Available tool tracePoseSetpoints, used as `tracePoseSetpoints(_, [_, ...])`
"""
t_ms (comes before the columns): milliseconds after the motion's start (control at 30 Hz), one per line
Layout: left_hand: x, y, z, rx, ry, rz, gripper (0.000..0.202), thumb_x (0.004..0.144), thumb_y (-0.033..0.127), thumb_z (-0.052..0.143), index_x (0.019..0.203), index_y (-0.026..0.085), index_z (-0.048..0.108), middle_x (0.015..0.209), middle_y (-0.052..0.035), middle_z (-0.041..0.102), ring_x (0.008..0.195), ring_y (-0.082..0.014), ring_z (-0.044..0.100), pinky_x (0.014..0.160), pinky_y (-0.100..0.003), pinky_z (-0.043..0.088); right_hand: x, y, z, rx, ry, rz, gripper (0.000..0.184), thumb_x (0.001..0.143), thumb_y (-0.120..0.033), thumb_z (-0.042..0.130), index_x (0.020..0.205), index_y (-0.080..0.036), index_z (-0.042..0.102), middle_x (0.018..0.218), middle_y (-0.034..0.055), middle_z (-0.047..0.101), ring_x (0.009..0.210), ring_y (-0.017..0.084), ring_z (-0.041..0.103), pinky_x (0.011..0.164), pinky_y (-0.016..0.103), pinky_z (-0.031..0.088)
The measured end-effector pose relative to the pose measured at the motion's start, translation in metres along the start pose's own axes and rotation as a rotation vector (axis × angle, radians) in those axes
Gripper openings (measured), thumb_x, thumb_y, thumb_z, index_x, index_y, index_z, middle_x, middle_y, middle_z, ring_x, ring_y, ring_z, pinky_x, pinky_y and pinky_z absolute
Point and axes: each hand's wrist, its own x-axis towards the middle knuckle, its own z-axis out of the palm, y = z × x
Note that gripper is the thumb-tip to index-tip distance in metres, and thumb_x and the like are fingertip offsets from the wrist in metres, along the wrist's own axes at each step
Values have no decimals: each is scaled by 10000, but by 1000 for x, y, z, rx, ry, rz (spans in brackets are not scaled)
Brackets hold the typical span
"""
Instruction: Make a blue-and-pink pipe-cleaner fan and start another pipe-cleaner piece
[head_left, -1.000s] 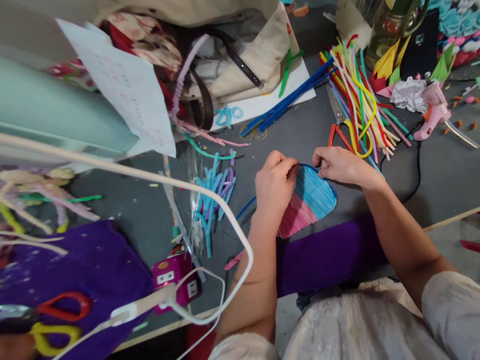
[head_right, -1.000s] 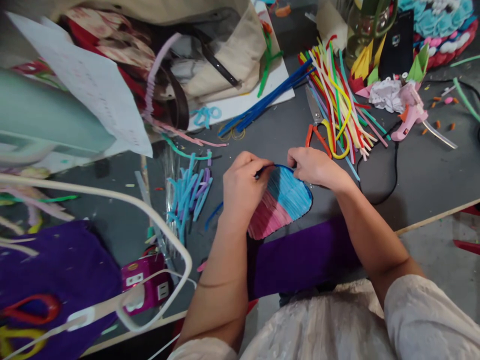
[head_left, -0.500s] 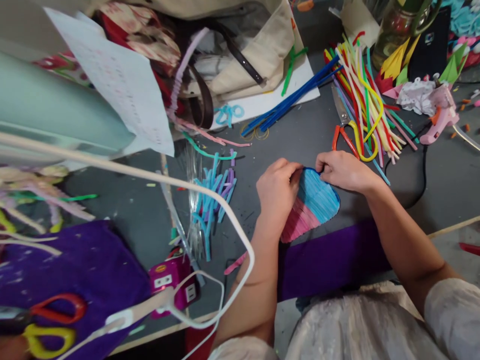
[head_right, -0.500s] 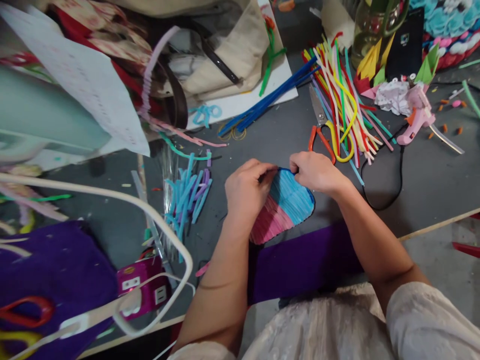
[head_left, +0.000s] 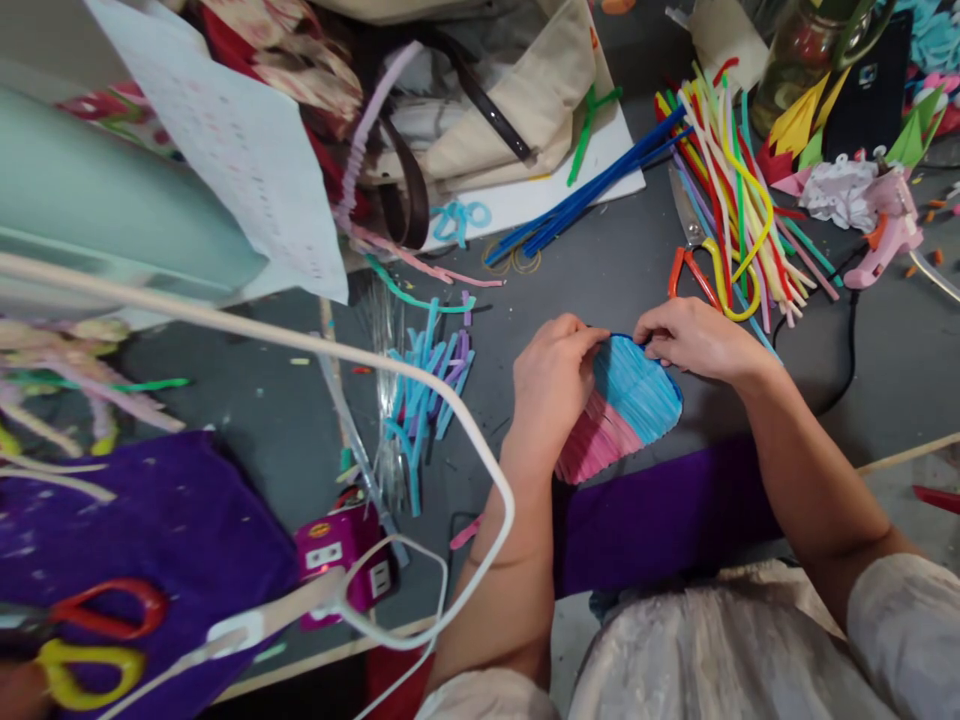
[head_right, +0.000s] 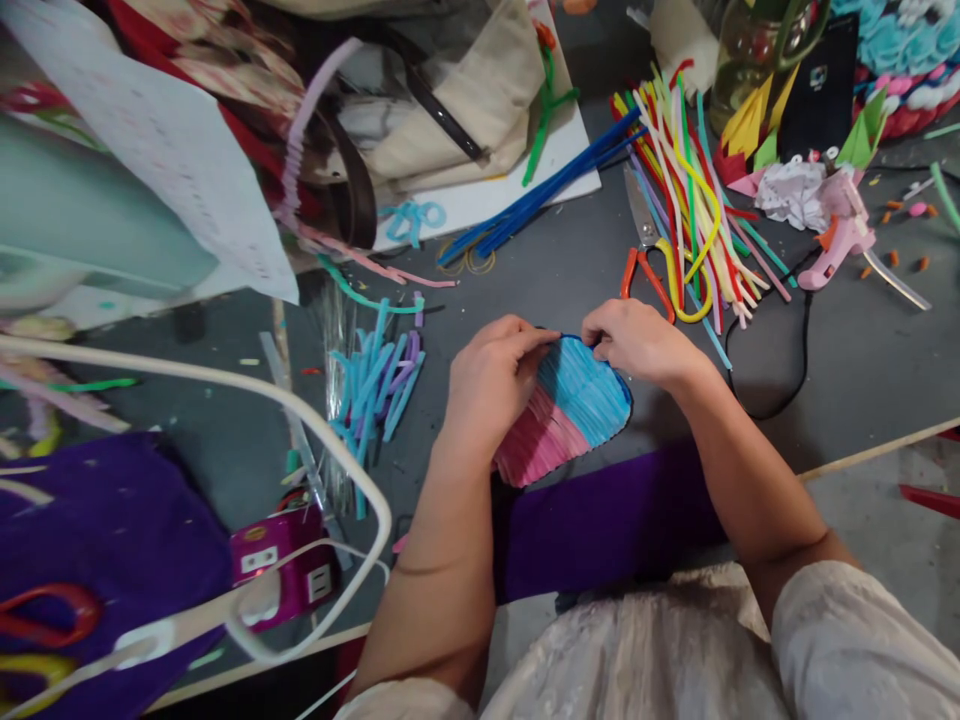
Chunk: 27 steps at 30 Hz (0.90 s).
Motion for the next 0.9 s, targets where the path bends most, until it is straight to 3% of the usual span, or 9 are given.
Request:
tracePoseSetpoints(133, [2,-2,2,-18,35,-28,252,910,181,534,1004,231,762,871,-66,642,895,-229,546,756,-339,427,-3,3,-4,61,-41,-33,307,754,-115,483,943,-141,723,766,22,659,718,134,566,654,243,364])
tracePoseSetpoints(367, [3,-2,1,-165,15,-128,224,871,162,579,965,250,763,844,-23,626,754,-161,568,690,-295,412,-4,4,0,55,-26,-13,291,751,-75,476,963,-148,661,744,10,645,690,121,531,639,235,331])
tracePoseSetpoints(633, [1,1,-2,-184,-9,-108,239,883,167,534,991,222,741,875,-38,626,785,-172,591,719,-301,437,-3,3,0,-12,-36,-71,284,805,-76,471,1027,-165,624,814,24,657,749,144,539,669,242,318])
tracePoseSetpoints(800, [-8,11,-1,-101,-19,-90,201,909,318,576,1023,183,673,952,-73,585,896,-218,585,786,-338,477,-2,3,3,-111,-29,-76,289,803,-94,495,1057,-172,608,925,49,647,823,162,548,698,248,320])
tracePoseSetpoints(900, [-14,20,1,-10,-1,-48,321,870,448,634,1043,178,615,1015,-101,554,995,-269,555,829,-380,487,-1,5,6,-147,-10,-112,303,765,-97,532,1052,-169,599,1001,62,632,869,170,543,710,249,319])
